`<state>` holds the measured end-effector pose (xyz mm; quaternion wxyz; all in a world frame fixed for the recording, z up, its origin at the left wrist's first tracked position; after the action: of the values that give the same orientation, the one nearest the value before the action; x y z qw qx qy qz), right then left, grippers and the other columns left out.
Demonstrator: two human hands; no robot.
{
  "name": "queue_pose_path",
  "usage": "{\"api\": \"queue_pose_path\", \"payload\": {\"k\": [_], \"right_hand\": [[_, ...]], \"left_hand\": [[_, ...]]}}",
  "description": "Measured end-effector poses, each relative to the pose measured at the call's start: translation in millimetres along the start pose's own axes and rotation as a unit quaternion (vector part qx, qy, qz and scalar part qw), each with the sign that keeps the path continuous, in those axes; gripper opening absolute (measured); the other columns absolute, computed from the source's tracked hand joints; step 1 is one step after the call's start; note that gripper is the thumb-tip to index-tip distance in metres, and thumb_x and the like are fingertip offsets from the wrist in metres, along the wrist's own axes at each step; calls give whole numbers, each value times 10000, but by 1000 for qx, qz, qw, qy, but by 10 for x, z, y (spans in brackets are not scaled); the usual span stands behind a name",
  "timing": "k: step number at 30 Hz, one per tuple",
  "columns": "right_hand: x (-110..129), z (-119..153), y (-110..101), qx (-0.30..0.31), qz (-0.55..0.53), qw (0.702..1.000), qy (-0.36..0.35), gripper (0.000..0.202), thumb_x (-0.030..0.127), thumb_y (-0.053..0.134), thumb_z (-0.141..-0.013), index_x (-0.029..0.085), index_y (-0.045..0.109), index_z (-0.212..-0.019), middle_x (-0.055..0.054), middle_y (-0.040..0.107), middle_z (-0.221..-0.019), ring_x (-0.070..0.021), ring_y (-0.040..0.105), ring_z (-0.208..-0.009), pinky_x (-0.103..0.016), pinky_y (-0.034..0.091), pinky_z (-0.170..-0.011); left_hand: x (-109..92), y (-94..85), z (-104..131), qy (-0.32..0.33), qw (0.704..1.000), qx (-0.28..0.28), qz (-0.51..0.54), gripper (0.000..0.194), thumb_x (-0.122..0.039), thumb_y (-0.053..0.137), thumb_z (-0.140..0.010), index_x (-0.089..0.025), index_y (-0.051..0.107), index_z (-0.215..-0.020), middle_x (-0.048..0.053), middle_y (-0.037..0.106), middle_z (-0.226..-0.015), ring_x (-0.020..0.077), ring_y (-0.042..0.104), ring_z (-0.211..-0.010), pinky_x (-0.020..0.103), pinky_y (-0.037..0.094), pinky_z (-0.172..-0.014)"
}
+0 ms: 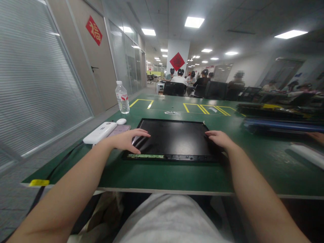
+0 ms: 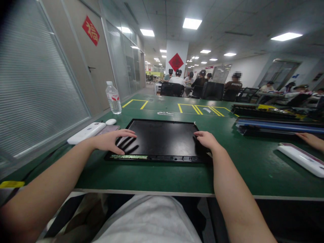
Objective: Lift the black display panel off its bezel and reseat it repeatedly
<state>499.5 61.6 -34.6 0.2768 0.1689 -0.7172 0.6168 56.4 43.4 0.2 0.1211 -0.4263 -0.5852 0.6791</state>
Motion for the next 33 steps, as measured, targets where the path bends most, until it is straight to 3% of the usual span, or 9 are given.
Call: {"api": "queue_pose_path", "payload": {"k": [10,18,22,25,29,33], "right_hand": [[33,29,-32,2,26,1000,7,304,126,603,-780,239,800,-983,-22,753,-1109,-219,669,-1062,-288,463,-983],[31,29,-51,-13,33,999,10,278,138,611,-776,245,800,-951,-13,764,-1061,-214,679,-1016,-281,475,-962],[24,10,-67,-29,30,999,0,267,150,610,-782,243,797,-948,-19,764,-1056,-207,680,-1014,-270,475,-948],[13,6,-145,-68,30,997,1,261,180,606,-792,237,791,-968,-33,764,-1039,-205,684,-994,-274,483,-920],[-68,19,-247,-109,48,992,51,290,184,597,-785,211,788,-1002,-58,762,-1012,-228,683,-971,-298,494,-876],[-158,12,-200,-68,59,991,98,286,166,615,-764,201,799,-979,-72,763,-974,-236,693,-921,-296,506,-825]], "left_hand": [[-119,-17,-4,17,1000,-15,-12,713,-387,797,-675,-294,601,-1354,74,481,-1521,301,465,-1372,379,336,-1140],[-51,-6,-8,15,1000,-9,-12,732,-453,783,-689,-292,580,-1374,76,473,-1525,300,447,-1383,380,320,-1149],[2,9,-20,-31,999,-8,-12,675,-543,717,-738,-276,605,-1348,81,511,-1495,304,480,-1356,381,348,-1134],[100,-10,-45,-78,995,-42,-39,618,-561,617,-798,-217,633,-1312,116,519,-1479,304,511,-1325,383,381,-1113],[286,-40,-81,-137,980,-77,-126,570,-472,505,-848,-133,652,-1283,171,557,-1421,303,545,-1286,389,394,-1110],[401,-49,-103,-176,965,-73,-180,487,-332,444,-863,-145,682,-1245,152,613,-1366,276,591,-1241,347,408,-1100]]}}
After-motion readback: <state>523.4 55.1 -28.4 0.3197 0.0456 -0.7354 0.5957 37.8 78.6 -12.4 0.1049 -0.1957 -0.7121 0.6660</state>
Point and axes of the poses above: each hand's wrist, its own z-axis away from the middle knuckle, its own y-axis out of the palm, x = y × z, the point moved 7 cm from there along -z, towards the middle knuckle
